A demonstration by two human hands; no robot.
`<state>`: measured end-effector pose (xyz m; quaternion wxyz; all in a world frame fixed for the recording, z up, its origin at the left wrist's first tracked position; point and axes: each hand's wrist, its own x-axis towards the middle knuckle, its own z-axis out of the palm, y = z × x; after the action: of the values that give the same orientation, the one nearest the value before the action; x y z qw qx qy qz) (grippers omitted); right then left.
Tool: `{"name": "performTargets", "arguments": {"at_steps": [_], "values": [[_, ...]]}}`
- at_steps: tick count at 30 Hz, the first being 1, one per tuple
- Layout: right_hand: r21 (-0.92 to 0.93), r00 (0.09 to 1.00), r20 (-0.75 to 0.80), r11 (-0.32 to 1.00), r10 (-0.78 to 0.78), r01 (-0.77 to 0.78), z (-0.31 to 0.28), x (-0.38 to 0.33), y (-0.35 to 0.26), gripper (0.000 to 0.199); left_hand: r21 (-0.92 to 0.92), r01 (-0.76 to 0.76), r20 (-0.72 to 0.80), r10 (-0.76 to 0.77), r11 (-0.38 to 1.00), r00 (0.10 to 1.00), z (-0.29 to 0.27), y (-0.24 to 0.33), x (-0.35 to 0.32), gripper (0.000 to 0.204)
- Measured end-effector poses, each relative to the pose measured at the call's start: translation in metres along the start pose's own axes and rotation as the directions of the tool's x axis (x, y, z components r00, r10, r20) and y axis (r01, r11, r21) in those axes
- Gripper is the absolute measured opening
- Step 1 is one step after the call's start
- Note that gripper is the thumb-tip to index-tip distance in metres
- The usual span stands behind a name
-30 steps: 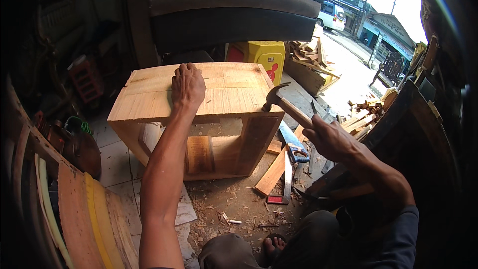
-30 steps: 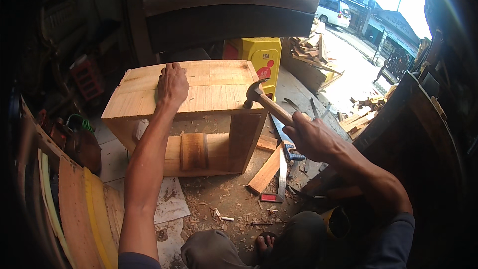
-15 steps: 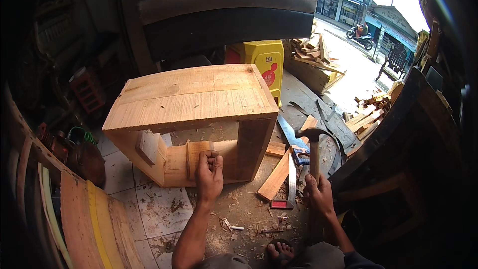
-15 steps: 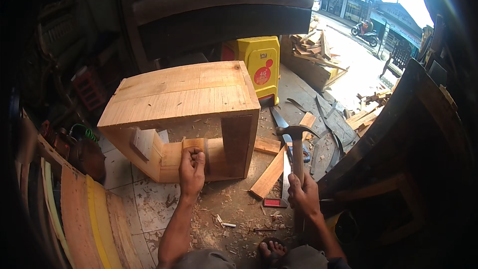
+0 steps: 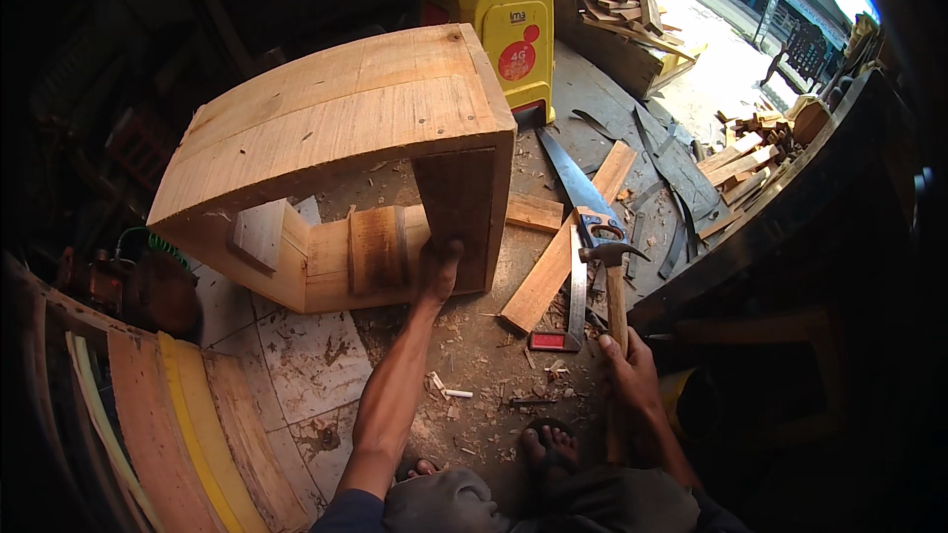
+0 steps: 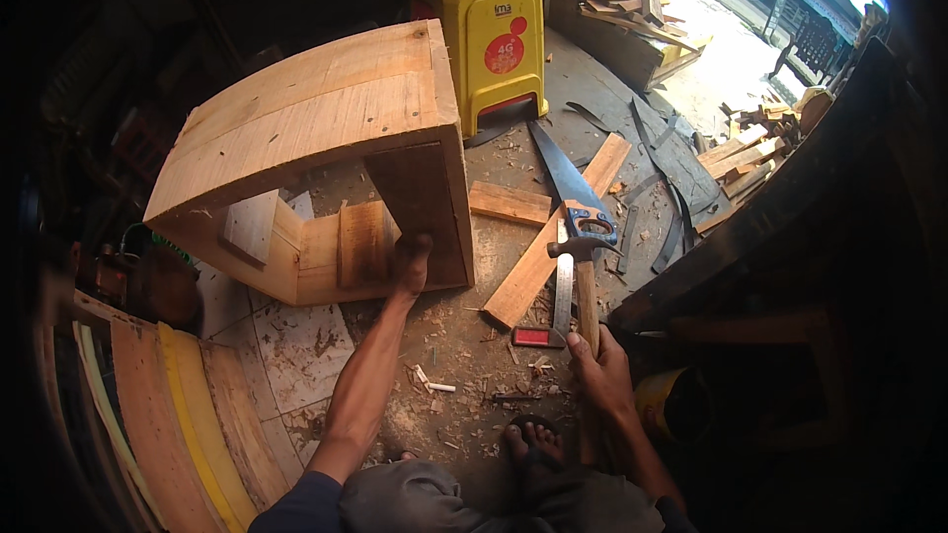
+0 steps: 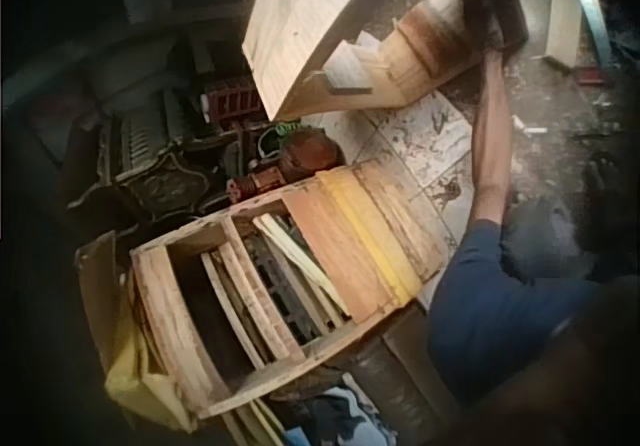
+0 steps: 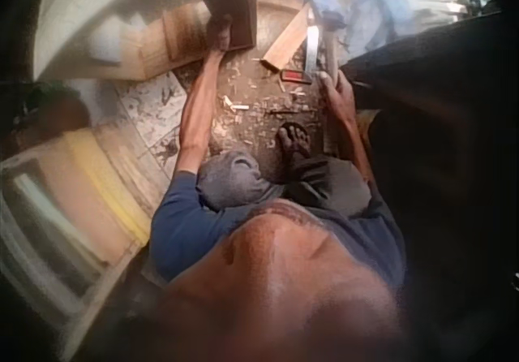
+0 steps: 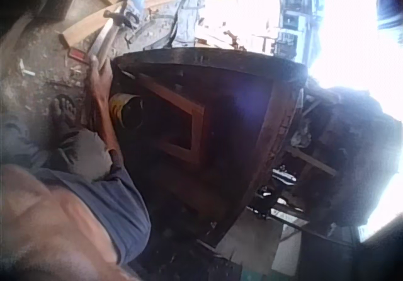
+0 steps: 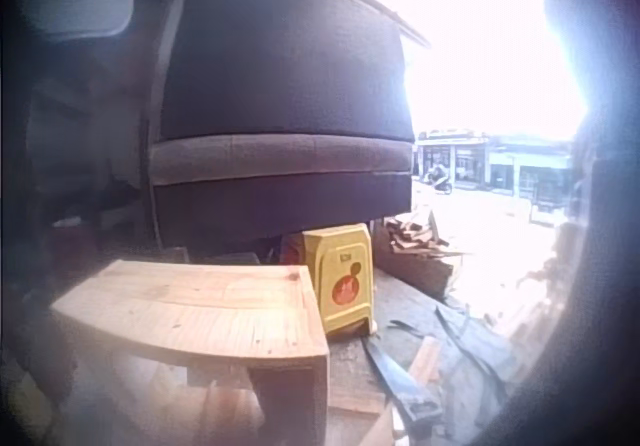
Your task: The person assembles a wooden box by cutting a plank with a hand saw, then nailing the pieces together with a hammer and nails. The person works on the floor in a cluttered workshop.
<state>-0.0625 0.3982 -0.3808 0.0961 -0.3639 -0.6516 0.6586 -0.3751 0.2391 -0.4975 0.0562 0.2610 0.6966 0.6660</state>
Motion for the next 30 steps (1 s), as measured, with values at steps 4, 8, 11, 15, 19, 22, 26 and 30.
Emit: {"name": "performTargets", "arguments": {"at_steps": [4, 8, 11, 15, 19, 22, 26, 30], "values": [[-0.147, 0.997, -0.012, 0.987, -0.072, 0.070, -0.018, 0.004, 0.016, 0.029, 0.025, -0.145, -0.151, 0.147, 0.989, 0.977, -0.038, 0.012, -0.022, 0.070], [-0.121, 0.999, 0.002, 0.992, -0.032, 0.032, -0.009, 0.004, 0.018, 0.030, 0.229, -0.151, -0.356, 0.227, 0.962, 0.907, -0.103, 0.028, -0.057, 0.067], [-0.092, 1.000, 0.018, 0.995, -0.021, 0.023, 0.002, 0.008, 0.017, 0.032, 0.402, -0.107, -0.274, 0.231, 0.909, 0.934, -0.133, 0.074, -0.058, 0.070], [-0.160, 0.997, 0.035, 0.984, -0.073, 0.077, 0.017, 0.010, 0.009, 0.034, 0.532, -0.037, -0.154, 0.139, 0.846, 0.978, -0.148, 0.108, -0.049, 0.076], [-0.389, 0.969, -0.051, 0.898, -0.242, 0.204, 0.018, 0.005, 0.013, 0.036, 0.668, 0.059, 0.011, -0.089, 0.742, 0.996, -0.118, 0.115, -0.019, 0.084], [-0.371, 0.972, -0.107, 0.915, -0.209, 0.156, 0.014, -0.011, 0.006, 0.037, 0.799, 0.133, 0.047, -0.281, 0.587, 0.959, -0.087, 0.117, 0.002, 0.090], [-0.429, 0.947, -0.133, 0.878, -0.292, 0.210, -0.007, -0.015, 0.011, 0.037, 0.844, 0.117, 0.069, -0.322, 0.523, 0.944, -0.107, 0.106, 0.023, 0.090], [-0.501, 0.956, -0.061, 0.837, -0.287, 0.220, -0.009, -0.012, 0.008, 0.035, 0.878, 0.109, -0.002, -0.225, 0.465, 0.974, -0.134, 0.089, 0.025, 0.083]]}}
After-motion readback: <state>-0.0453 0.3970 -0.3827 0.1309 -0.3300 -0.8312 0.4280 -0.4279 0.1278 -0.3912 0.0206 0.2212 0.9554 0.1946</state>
